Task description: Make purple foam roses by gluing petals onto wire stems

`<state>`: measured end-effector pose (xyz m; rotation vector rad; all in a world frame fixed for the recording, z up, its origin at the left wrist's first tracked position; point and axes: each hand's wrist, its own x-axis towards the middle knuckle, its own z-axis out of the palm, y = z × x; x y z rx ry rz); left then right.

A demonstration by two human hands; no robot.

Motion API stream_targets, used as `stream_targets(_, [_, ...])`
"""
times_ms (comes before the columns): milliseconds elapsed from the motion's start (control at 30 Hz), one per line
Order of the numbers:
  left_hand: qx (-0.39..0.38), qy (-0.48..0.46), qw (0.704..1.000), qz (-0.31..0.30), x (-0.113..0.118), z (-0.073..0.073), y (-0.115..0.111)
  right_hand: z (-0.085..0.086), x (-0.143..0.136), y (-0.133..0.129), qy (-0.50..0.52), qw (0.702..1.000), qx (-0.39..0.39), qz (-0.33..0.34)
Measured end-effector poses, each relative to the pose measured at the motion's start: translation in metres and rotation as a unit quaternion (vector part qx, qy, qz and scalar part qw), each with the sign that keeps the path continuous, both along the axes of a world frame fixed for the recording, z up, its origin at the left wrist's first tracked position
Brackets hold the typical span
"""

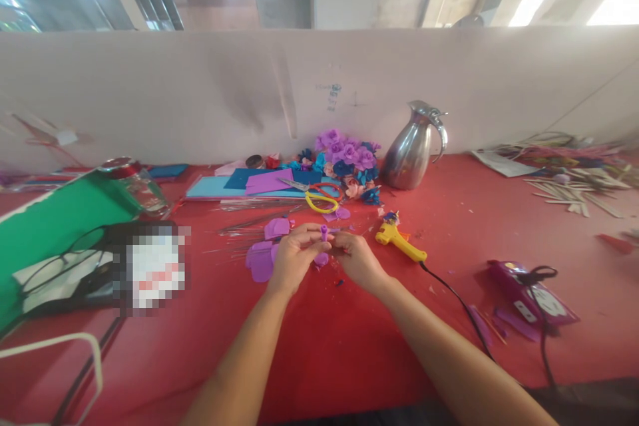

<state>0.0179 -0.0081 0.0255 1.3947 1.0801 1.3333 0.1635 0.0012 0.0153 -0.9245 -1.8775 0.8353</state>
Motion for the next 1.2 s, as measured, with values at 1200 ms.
stream_targets(1200, [0.003, -0.019, 0.999, -0.028, -0.001, -0.004, 0.002, 0.000, 0.002, 0.000, 0.025, 0.999, -0.019, -0.022])
